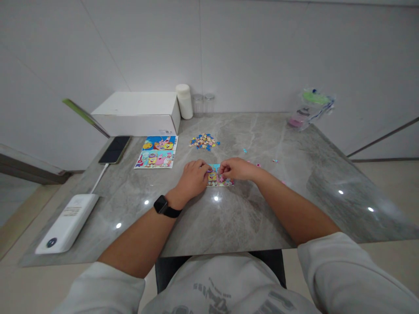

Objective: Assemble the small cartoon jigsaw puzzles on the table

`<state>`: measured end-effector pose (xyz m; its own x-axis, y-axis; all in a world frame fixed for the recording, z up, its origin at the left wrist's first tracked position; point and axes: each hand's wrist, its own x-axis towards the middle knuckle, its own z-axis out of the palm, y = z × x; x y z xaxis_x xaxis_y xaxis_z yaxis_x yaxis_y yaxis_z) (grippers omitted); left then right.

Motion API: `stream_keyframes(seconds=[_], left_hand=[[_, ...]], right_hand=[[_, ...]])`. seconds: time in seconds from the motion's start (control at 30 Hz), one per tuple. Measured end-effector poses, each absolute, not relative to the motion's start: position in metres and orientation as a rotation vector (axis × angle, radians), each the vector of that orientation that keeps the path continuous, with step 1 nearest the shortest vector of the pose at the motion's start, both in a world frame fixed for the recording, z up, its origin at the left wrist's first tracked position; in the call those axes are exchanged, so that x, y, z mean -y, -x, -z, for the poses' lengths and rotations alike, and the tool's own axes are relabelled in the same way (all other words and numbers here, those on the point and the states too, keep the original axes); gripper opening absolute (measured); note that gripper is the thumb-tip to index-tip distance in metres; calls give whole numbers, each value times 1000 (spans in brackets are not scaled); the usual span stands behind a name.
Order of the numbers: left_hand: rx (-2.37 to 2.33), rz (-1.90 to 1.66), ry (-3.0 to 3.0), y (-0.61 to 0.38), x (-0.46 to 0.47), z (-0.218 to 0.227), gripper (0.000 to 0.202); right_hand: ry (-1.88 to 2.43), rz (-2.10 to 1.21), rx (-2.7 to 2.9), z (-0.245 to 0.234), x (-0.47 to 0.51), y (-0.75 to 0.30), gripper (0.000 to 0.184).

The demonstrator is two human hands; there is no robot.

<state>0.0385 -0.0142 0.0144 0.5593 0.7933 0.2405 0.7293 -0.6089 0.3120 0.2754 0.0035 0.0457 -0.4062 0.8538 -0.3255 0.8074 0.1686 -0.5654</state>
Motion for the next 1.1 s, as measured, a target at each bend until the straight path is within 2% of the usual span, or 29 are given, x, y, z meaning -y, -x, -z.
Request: stream_keyframes(seconds=[0.13, 0.33, 0.43, 1.1], left_hand=[[-1362, -678, -2508, -29, 2, -17, 34], [-1416, -1231, -2009, -13, -26, -15, 24], [-1411, -1361, -1800, -9, -34, -9, 21], [-1327, -1330, -1726, -15, -31, -6, 19]], right_hand=[[1670, -1121, 2285, -44, -4, -278, 18], [1671, -1064, 2270, -48, -6, -281, 17], [1675, -1014, 2268, -49, -8, -282, 16], [1658, -1038, 2220, -44, -8, -278, 15]])
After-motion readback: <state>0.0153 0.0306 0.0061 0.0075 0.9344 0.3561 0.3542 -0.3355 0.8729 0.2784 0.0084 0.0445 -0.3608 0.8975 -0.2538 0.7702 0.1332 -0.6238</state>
